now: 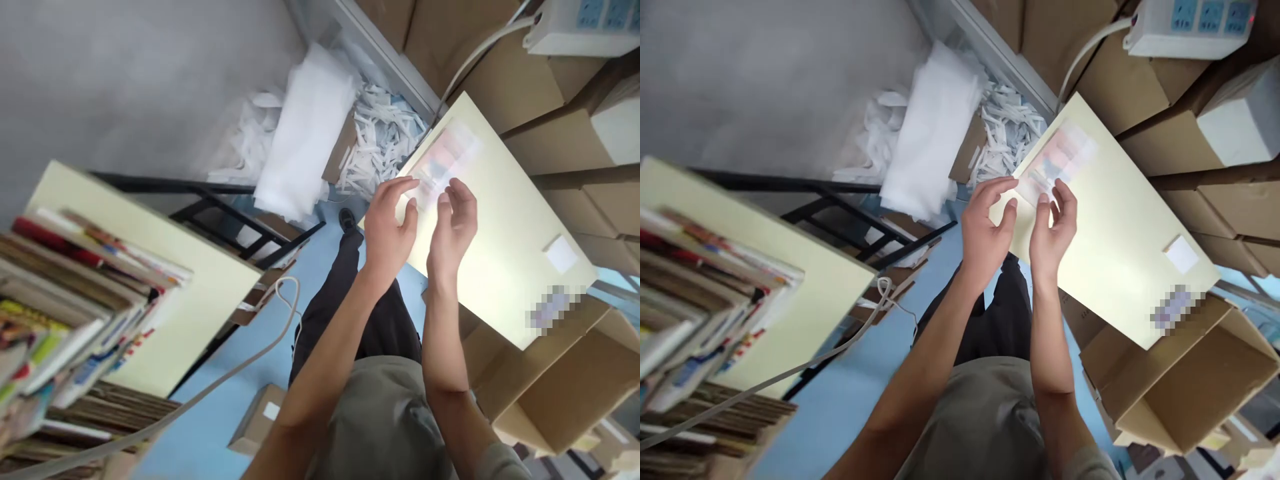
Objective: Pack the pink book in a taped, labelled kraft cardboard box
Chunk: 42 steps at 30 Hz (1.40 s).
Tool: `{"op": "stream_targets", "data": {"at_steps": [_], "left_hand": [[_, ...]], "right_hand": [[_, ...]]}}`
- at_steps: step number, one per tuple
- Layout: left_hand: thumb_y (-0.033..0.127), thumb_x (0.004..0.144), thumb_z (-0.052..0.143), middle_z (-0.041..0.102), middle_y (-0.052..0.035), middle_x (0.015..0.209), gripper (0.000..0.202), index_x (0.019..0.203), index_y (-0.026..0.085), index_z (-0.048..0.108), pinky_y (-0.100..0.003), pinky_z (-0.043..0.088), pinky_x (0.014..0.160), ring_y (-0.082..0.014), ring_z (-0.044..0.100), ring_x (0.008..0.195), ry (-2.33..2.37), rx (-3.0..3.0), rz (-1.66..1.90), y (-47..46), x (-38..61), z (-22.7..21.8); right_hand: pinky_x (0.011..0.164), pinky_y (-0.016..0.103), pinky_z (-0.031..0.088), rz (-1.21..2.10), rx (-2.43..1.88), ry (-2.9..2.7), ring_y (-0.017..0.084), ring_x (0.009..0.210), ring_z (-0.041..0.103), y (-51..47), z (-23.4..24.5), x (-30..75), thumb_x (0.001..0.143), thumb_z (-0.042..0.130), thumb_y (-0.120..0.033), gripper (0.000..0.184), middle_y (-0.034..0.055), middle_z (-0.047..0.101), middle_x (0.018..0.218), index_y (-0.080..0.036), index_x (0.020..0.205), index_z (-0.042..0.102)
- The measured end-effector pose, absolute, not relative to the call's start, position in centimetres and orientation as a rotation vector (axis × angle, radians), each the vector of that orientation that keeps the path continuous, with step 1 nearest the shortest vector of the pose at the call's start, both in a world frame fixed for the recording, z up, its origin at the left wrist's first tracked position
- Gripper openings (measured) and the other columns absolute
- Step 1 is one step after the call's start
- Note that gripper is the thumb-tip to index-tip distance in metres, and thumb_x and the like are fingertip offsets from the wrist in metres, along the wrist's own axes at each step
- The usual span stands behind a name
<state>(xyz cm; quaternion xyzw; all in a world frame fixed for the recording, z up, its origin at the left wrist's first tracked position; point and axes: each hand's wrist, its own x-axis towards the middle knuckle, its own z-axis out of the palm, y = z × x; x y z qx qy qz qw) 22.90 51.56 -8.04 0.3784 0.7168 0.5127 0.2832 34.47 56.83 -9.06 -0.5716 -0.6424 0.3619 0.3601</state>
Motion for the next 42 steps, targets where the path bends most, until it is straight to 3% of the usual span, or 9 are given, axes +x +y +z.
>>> {"op": "stream_targets", "data": {"at_steps": [8, 13, 23, 29, 34, 37, 39, 42], "left_hand": [[0.038, 0.114, 0.064, 0.08, -0.0091, 0.136, 0.02, 0.124, 0.028, 0.078, -0.045, 0.062, 0.121, -0.0254, 0.076, 0.136, 2.197, 0.714, 1.636, 36.2, 23.8, 0.2], [0.049, 0.112, 0.065, 0.08, -0.0105, 0.13, 0.026, 0.119, 0.027, 0.077, -0.043, 0.066, 0.115, -0.0255, 0.078, 0.131, 2.441, 0.383, 1.791, 25.4, 22.8, 4.9], [0.063, 0.107, 0.072, 0.081, -0.0123, 0.129, 0.038, 0.117, 0.026, 0.076, -0.046, 0.064, 0.118, -0.0274, 0.078, 0.129, 2.681, -0.138, 2.205, 3.4, 19.1, 10.5], [0.053, 0.101, 0.081, 0.08, -0.0116, 0.132, 0.036, 0.122, 0.024, 0.076, -0.043, 0.062, 0.12, -0.0261, 0.077, 0.13, 2.637, -0.455, 2.447, -9.6, 15.6, 10.7], [0.032, 0.085, 0.095, 0.076, -0.0093, 0.138, 0.048, 0.126, 0.025, 0.07, -0.04, 0.056, 0.126, -0.0243, 0.074, 0.135, 2.051, -0.908, 2.91, -18.9, 12.1, 8.9], [0.024, 0.082, 0.092, 0.077, -0.0071, 0.119, 0.038, 0.11, 0.024, 0.067, -0.041, 0.057, 0.127, -0.0224, 0.077, 0.125, 1.556, -1.123, 3.082, -22.1, 10.6, 8.0], [0.022, 0.082, 0.087, 0.076, -0.007, 0.108, 0.028, 0.097, 0.023, 0.064, -0.041, 0.059, 0.125, -0.0218, 0.078, 0.119, 1.345, -1.219, 3.075, -23.3, 9.9, 7.8], [0.023, 0.085, 0.081, 0.077, -0.0112, 0.112, 0.018, 0.091, 0.022, 0.065, -0.038, 0.06, 0.123, -0.0222, 0.077, 0.122, 1.21, -1.307, 3.022, -24.4, 8.9, 8.0]], "right_hand": [[0.122, 0.054, 0.062, 1.298, -1.072, -1.936, 0.029, 0.144, 0.071, 46.5, -0.7, 33.0, 0.117, 0.058, -0.057, 0.045, 0.0141, 0.073, 0.15, -0.029, 0.15, 0.069], [0.126, 0.051, 0.059, 1.546, -0.789, -2.011, 0.026, 0.14, 0.074, 38.2, 4.7, 30.7, 0.114, 0.063, -0.054, 0.041, 0.0155, 0.077, 0.147, -0.024, 0.142, 0.071], [0.124, 0.048, 0.06, 1.756, -0.192, -2.279, 0.025, 0.135, 0.077, 20.7, 11.1, 22.1, 0.111, 0.067, -0.05, 0.036, 0.0149, 0.082, 0.143, -0.023, 0.135, 0.074], [0.123, 0.048, 0.061, 1.929, 0.157, -2.333, 0.026, 0.133, 0.077, 8.2, 13.1, 15.5, 0.11, 0.07, -0.058, 0.04, 0.0132, 0.082, 0.142, -0.025, 0.133, 0.075], [0.118, 0.042, 0.065, 2.027, 0.441, -2.383, 0.025, 0.13, 0.079, -1.7, 12.5, 10.4, 0.112, 0.067, -0.064, 0.047, 0.0104, 0.082, 0.141, -0.027, 0.139, 0.077], [0.129, 0.048, 0.058, 1.867, 0.677, -2.514, 0.028, 0.153, 0.068, -7.2, 10.8, 6.5, 0.115, 0.063, -0.058, 0.048, 0.0104, 0.073, 0.162, -0.029, 0.151, 0.074], [0.143, 0.055, 0.042, 1.656, 0.79, -2.655, 0.031, 0.172, 0.05, -10.3, 9.3, 4.0, 0.115, 0.065, -0.05, 0.05, 0.0109, 0.06, 0.178, -0.028, 0.161, 0.069], [0.149, 0.063, 0.026, 1.323, 0.783, -2.933, 0.038, 0.183, 0.025, -13.2, 6.8, 1.8, 0.111, 0.071, -0.036, 0.067, 0.0191, 0.04, 0.19, -0.016, 0.174, 0.055]]}}
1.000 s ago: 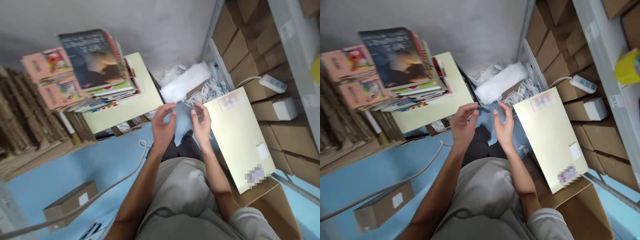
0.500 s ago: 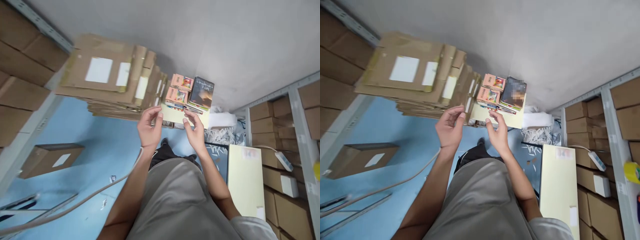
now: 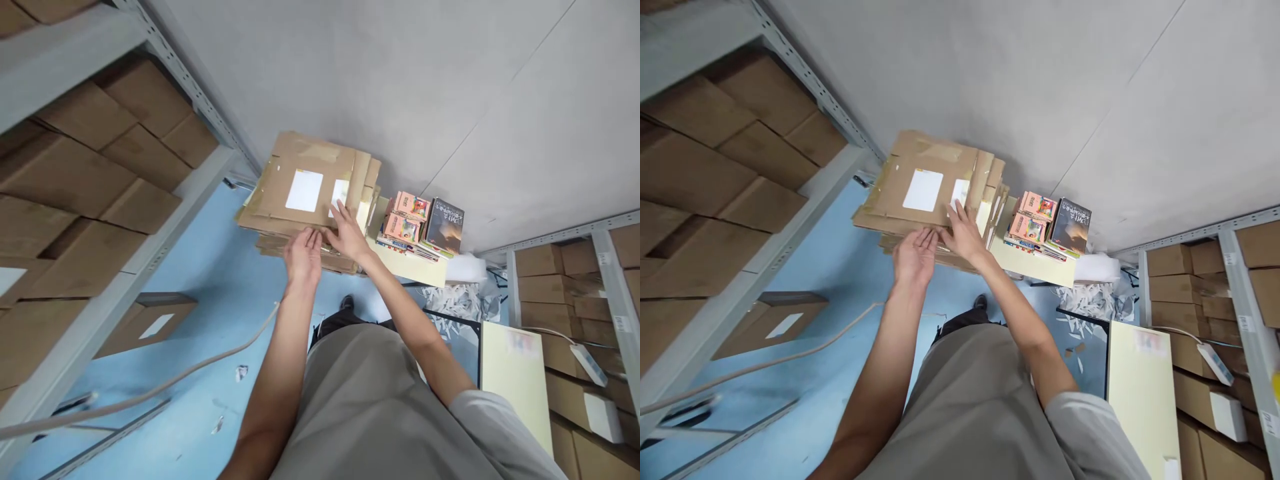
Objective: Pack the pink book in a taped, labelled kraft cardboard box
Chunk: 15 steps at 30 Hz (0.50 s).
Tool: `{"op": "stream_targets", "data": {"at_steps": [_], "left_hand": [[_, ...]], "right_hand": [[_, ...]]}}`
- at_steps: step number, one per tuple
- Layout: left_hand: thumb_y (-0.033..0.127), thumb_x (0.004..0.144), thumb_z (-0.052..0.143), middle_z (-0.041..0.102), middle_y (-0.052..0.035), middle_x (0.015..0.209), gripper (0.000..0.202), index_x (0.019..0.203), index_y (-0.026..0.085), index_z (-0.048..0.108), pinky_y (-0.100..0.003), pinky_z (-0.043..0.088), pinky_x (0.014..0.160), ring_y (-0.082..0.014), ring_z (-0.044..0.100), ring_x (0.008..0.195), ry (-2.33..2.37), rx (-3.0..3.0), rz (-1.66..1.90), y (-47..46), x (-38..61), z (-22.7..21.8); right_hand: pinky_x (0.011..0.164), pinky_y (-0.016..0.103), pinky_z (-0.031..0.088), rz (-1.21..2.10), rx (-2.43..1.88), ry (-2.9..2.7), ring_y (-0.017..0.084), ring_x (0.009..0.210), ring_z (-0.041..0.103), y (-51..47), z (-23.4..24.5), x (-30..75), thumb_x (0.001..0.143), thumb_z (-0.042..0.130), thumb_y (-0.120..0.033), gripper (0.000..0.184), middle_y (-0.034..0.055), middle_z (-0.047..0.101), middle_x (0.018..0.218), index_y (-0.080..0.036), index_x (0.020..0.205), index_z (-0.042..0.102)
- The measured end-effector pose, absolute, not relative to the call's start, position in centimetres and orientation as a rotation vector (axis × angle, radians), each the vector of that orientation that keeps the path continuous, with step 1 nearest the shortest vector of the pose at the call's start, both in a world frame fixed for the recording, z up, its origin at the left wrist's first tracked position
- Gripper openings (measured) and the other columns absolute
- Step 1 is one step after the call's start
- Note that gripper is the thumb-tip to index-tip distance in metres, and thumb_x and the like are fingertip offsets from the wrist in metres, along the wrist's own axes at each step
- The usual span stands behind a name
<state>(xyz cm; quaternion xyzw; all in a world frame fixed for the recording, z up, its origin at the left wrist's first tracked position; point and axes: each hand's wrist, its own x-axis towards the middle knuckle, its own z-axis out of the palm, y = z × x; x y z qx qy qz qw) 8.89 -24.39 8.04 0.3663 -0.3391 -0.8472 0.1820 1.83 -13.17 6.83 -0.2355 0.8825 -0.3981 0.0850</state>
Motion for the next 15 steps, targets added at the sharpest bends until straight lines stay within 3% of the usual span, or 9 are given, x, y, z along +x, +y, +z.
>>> {"op": "stream_targets", "data": {"at_steps": [2, 4, 7, 9, 12, 15], "left_hand": [[0.024, 0.087, 0.078, 0.077, -0.013, 0.116, 0.012, 0.092, 0.022, 0.067, -0.036, 0.063, 0.117, -0.0219, 0.078, 0.12, -0.943, 1.075, -2.417, -25.0, 8.1, 8.3], [0.024, 0.087, 0.077, 0.076, -0.011, 0.109, 0.011, 0.091, 0.022, 0.067, -0.03, 0.066, 0.101, -0.0194, 0.078, 0.108, -0.931, 1.114, -2.442, -25.6, 7.2, 8.4], [0.024, 0.086, 0.08, 0.068, -0.0032, 0.089, 0.017, 0.087, 0.022, 0.063, -0.019, 0.058, 0.07, -0.0128, 0.071, 0.08, -0.955, 1.158, -2.435, -26.4, 5.6, 8.3], [0.028, 0.084, 0.084, 0.061, 0.0019, 0.079, 0.025, 0.085, 0.022, 0.061, -0.017, 0.047, 0.058, -0.0094, 0.06, 0.067, -1.07, 1.161, -2.381, -26.7, 4.5, 8.1], [0.039, 0.082, 0.091, 0.052, 0.0073, 0.07, 0.04, 0.081, 0.023, 0.054, -0.017, 0.036, 0.052, -0.0076, 0.046, 0.058, -1.352, 1.055, -2.224, -26.8, 3.1, 8.0], [0.049, 0.084, 0.093, 0.057, 0.0065, 0.073, 0.049, 0.082, 0.023, 0.052, -0.019, 0.044, 0.058, -0.0093, 0.052, 0.065, -1.532, 0.787, -2.021, -26.0, 2.2, 8.7]], "right_hand": [[0.15, 0.064, 0.024, -1.012, -0.67, 2.681, 0.041, 0.185, 0.019, -13.9, 5.7, 1.7, 0.109, 0.073, -0.03, 0.074, 0.0226, 0.034, 0.192, -0.012, 0.177, 0.049], [0.15, 0.062, 0.025, -0.893, -0.689, 2.724, 0.041, 0.184, 0.02, -13.9, 5.3, 2.2, 0.109, 0.074, -0.028, 0.075, 0.0235, 0.035, 0.191, -0.01, 0.176, 0.049], [0.146, 0.056, 0.036, -0.776, -0.714, 2.771, 0.04, 0.179, 0.036, -13.5, 6.0, 2.9, 0.111, 0.07, -0.027, 0.068, 0.0236, 0.041, 0.188, -0.009, 0.175, 0.051], [0.141, 0.052, 0.045, -0.746, -0.705, 2.795, 0.036, 0.172, 0.049, -13.4, 6.9, 3.0, 0.114, 0.066, -0.025, 0.063, 0.0218, 0.046, 0.186, -0.012, 0.174, 0.053], [0.135, 0.049, 0.053, -0.782, -0.706, 2.803, 0.032, 0.16, 0.063, -13.2, 8.4, 2.7, 0.115, 0.064, -0.025, 0.055, 0.0177, 0.054, 0.181, -0.018, 0.169, 0.059], [0.136, 0.047, 0.052, -0.924, -0.756, 2.798, 0.032, 0.159, 0.064, -11.8, 9.9, 3.1, 0.115, 0.069, -0.035, 0.048, 0.0175, 0.063, 0.173, -0.019, 0.16, 0.069]]}}
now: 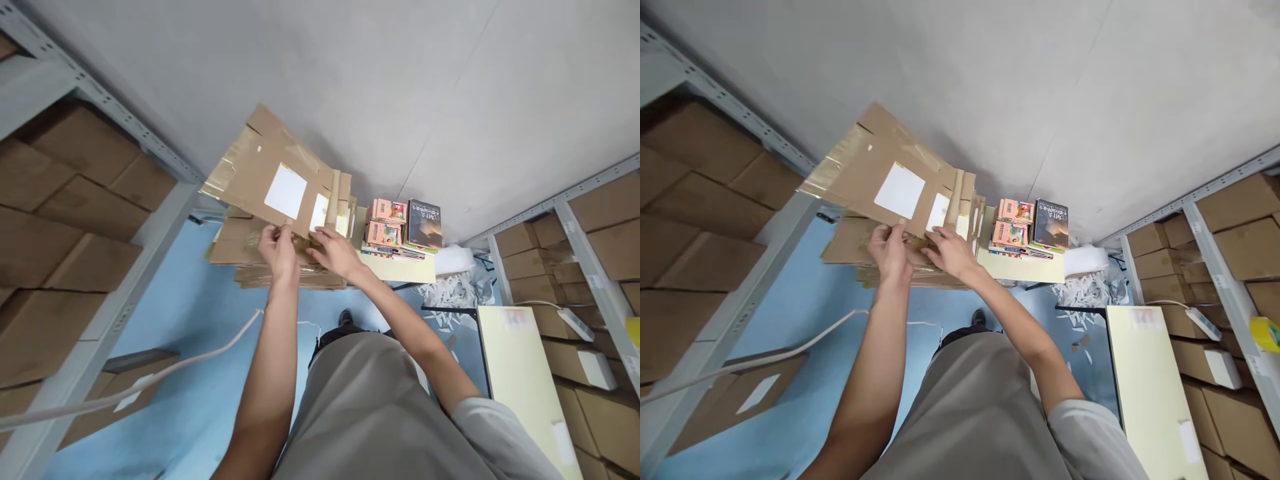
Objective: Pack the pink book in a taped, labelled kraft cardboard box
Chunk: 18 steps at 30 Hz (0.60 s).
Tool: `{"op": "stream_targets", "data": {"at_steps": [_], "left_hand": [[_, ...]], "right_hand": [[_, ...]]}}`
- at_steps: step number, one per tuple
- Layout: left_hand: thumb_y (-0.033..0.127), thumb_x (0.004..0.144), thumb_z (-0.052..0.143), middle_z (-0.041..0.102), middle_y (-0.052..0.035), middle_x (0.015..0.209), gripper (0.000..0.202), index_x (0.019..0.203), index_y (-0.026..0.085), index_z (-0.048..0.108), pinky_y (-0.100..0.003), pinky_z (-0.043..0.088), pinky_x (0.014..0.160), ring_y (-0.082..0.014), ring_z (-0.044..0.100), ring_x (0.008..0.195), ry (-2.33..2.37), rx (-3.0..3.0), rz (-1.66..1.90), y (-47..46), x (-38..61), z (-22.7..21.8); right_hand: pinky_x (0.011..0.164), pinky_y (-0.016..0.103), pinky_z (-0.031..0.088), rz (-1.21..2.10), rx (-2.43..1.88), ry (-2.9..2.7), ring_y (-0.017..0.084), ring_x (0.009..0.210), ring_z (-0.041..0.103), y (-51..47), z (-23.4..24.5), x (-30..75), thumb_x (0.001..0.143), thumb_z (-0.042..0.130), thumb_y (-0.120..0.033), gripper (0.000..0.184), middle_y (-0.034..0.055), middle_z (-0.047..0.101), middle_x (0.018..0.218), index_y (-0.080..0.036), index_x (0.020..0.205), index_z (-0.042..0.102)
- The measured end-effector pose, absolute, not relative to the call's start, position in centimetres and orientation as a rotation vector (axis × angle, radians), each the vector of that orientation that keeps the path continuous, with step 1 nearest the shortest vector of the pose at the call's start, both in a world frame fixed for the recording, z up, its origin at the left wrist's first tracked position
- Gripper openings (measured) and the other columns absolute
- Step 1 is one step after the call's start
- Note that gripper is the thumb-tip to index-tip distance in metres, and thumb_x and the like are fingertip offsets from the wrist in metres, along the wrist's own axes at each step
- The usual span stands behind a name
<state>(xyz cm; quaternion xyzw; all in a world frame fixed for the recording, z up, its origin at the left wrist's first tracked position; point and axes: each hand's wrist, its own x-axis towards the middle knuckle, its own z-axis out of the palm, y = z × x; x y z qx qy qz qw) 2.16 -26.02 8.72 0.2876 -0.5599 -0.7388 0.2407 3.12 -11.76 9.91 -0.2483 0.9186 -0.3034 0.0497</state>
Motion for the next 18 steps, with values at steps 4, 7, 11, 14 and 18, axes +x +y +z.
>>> {"op": "stream_targets", "data": {"at_steps": [4, 7, 11, 14, 18], "left_hand": [[0.061, 0.085, 0.094, 0.074, -0.0011, 0.094, 0.053, 0.093, 0.022, 0.06, -0.026, 0.059, 0.079, -0.0156, 0.07, 0.086, -1.621, 0.444, -1.97, -22.7, 1.8, 10.4], [0.069, 0.085, 0.095, 0.079, -0.0042, 0.104, 0.057, 0.098, 0.022, 0.065, -0.03, 0.063, 0.09, -0.0197, 0.076, 0.098, -1.678, 0.242, -2.151, -18.3, 2.0, 11.2], [0.07, 0.083, 0.095, 0.082, -0.0066, 0.113, 0.057, 0.104, 0.022, 0.073, -0.033, 0.063, 0.098, -0.0226, 0.077, 0.107, -1.801, 0.022, -2.407, -10.7, 3.0, 11.6], [0.068, 0.083, 0.096, 0.082, -0.0063, 0.109, 0.054, 0.104, 0.023, 0.075, -0.034, 0.063, 0.098, -0.0247, 0.077, 0.108, -1.958, -0.227, -2.54, -4.3, 4.7, 11.7], [0.061, 0.084, 0.095, 0.079, -0.004, 0.1, 0.046, 0.101, 0.024, 0.073, -0.033, 0.061, 0.094, -0.0243, 0.075, 0.103, -2.139, -0.521, -2.667, 4.8, 8.5, 12.2]], "right_hand": [[0.139, 0.048, 0.047, -1.253, -0.645, 2.927, 0.031, 0.162, 0.061, -5.9, 12.0, 5.1, 0.115, 0.071, -0.05, 0.05, 0.0158, 0.065, 0.172, -0.023, 0.157, 0.073], [0.14, 0.052, 0.046, -1.444, -0.37, 3.089, 0.031, 0.162, 0.06, 2.1, 13.3, 7.4, 0.114, 0.069, -0.057, 0.054, 0.0152, 0.068, 0.168, -0.026, 0.158, 0.072], [0.142, 0.061, 0.04, -1.491, 0.35, 3.33, 0.035, 0.164, 0.057, 15.5, 14.1, 12.9, 0.109, 0.069, -0.07, 0.071, 0.0202, 0.064, 0.169, -0.023, 0.162, 0.067], [0.139, 0.066, 0.043, -1.503, 0.991, 3.269, 0.039, 0.163, 0.058, 24.1, 13.5, 19.7, 0.101, 0.071, -0.081, 0.088, 0.0231, 0.061, 0.172, -0.022, 0.166, 0.061], [0.132, 0.067, 0.051, -1.718, 1.475, 2.975, 0.042, 0.153, 0.067, 31.1, 11.3, 29.8, 0.091, 0.075, -0.088, 0.106, 0.0282, 0.068, 0.164, -0.016, 0.166, 0.059]]}}
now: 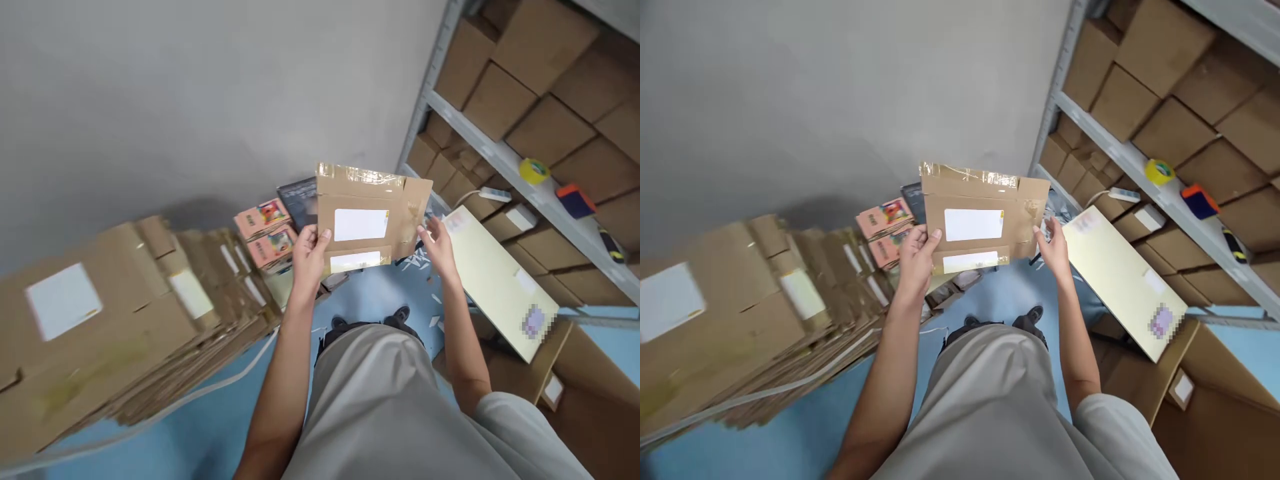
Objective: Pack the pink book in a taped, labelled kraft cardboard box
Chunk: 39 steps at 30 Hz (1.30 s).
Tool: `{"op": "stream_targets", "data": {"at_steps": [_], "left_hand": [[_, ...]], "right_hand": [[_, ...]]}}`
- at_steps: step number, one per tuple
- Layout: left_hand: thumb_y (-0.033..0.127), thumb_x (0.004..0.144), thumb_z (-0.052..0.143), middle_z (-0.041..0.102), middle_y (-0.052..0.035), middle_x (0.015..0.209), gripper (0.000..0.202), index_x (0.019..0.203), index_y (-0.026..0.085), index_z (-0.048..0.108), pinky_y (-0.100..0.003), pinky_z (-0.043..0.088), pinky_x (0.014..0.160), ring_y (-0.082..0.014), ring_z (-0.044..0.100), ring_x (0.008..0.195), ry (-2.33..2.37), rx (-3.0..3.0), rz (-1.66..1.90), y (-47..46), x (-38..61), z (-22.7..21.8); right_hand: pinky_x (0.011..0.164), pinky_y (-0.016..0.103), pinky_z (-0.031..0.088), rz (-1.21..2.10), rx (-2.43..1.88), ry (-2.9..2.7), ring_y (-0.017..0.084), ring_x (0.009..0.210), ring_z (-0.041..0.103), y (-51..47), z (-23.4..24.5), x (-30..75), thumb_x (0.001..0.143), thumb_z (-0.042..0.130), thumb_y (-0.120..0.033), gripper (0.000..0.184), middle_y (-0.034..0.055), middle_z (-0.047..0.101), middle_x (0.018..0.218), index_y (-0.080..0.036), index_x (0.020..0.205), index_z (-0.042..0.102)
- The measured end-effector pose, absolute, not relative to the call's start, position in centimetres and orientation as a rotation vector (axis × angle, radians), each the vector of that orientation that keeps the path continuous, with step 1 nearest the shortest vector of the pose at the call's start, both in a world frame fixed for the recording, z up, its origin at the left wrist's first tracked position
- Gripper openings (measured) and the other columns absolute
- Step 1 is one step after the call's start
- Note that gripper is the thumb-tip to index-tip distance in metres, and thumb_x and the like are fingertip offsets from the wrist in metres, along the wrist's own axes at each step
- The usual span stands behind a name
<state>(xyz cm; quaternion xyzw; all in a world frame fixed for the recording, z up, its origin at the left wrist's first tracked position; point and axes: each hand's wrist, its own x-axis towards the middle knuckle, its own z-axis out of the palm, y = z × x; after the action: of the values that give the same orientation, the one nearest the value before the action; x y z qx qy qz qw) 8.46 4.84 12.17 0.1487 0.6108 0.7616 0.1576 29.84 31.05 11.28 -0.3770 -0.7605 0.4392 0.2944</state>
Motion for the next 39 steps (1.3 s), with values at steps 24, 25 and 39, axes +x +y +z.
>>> {"op": "stream_targets", "data": {"at_steps": [24, 25, 39], "left_hand": [[0.03, 0.094, 0.075, 0.083, -0.0121, 0.126, 0.027, 0.12, 0.021, 0.077, -0.043, 0.053, 0.123, -0.0304, 0.076, 0.124, 1.664, 1.171, 1.162, 49.4, 36.0, 3.7], [0.029, 0.095, 0.073, 0.082, -0.0141, 0.129, 0.027, 0.121, 0.02, 0.077, -0.046, 0.051, 0.126, -0.0323, 0.075, 0.128, 1.707, 1.223, 1.077, 50.4, 36.3, 2.9], [0.022, 0.098, 0.066, 0.081, -0.0149, 0.127, 0.038, 0.136, 0.019, 0.075, -0.041, 0.061, 0.115, -0.0248, 0.079, 0.118, 1.358, 1.217, 0.682, 58.4, 37.8, -3.2]], "right_hand": [[0.108, 0.052, 0.067, 1.054, -1.795, -1.02, 0.029, 0.104, 0.082, 45.6, 1.4, 71.2, 0.089, 0.082, -0.066, 0.069, 0.0195, 0.083, 0.132, -0.016, 0.135, 0.073], [0.107, 0.051, 0.067, 1.047, -1.822, -1.001, 0.029, 0.104, 0.082, 45.8, 0.9, 70.8, 0.088, 0.084, -0.063, 0.065, 0.0193, 0.083, 0.132, -0.017, 0.133, 0.073], [0.111, 0.05, 0.065, 1.095, -1.858, -0.734, 0.028, 0.122, 0.081, 48.2, -3.2, 62.3, 0.092, 0.07, -0.033, 0.04, 0.0164, 0.086, 0.133, -0.02, 0.129, 0.072]]}}
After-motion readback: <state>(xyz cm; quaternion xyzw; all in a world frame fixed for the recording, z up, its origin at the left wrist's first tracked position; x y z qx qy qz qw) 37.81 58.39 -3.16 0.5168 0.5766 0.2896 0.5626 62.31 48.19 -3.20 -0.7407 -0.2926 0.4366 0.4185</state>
